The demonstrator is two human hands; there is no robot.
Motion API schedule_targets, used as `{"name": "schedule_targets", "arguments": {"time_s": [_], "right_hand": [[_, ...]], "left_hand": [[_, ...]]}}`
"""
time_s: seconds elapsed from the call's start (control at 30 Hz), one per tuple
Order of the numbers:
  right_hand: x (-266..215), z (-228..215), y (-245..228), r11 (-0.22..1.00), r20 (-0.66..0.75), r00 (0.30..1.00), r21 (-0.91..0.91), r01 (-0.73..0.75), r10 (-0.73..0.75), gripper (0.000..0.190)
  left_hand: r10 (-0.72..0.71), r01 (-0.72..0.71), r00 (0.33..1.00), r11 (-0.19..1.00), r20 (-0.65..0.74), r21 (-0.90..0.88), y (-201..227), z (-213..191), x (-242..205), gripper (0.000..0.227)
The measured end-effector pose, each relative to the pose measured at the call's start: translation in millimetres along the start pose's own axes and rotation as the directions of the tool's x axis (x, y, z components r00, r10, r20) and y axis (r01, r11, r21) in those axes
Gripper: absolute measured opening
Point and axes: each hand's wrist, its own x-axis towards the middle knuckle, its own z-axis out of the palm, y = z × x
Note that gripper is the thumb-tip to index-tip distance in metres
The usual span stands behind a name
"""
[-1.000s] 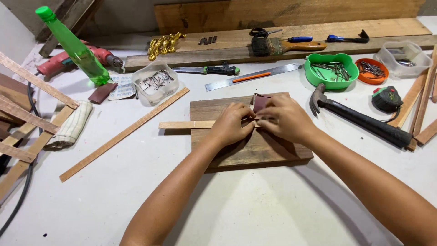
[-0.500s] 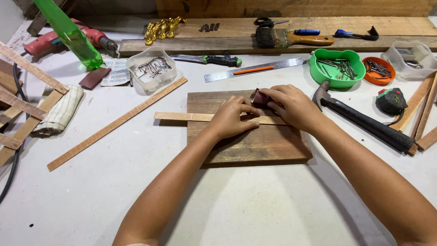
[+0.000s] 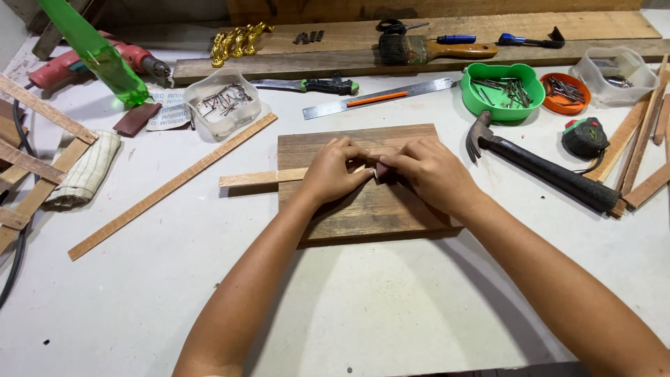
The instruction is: Assemble wood slats into a frame using a hammer and sand the wood surface.
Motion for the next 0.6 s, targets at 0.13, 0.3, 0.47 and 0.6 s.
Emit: {"name": "schedule_targets", "arguments": {"time_s": [0.13,0.3,0.47,0.6], "right_hand": [[3,-6,-4,0.999,0.005,1.0,-0.033,-0.001,0.001,0.03],[-8,-1,6,0.998,-0.006,1.0,-0.066,-0.015,0.014,0.032],[-39,-23,32,0.978,0.018,0.994,-0.178,-0.105,0.11,0.035],[-61,-35,67,0.924,0.035,0.976,-0.331,-0.191,0.214,0.029]], "left_hand": [[0.012,-0.012,1.0,0.998,0.006,0.057,-5,4,0,0.034],[-0.019,0.018,1.0,0.997,0.008,0.07,3,-2,-3,0.033],[-0.035,0.032,0.999,0.997,0.03,0.073,3,-2,-2,0.03],[-0.032,0.031,0.999,0.999,0.016,0.045,1,2,-2,0.031]]}}
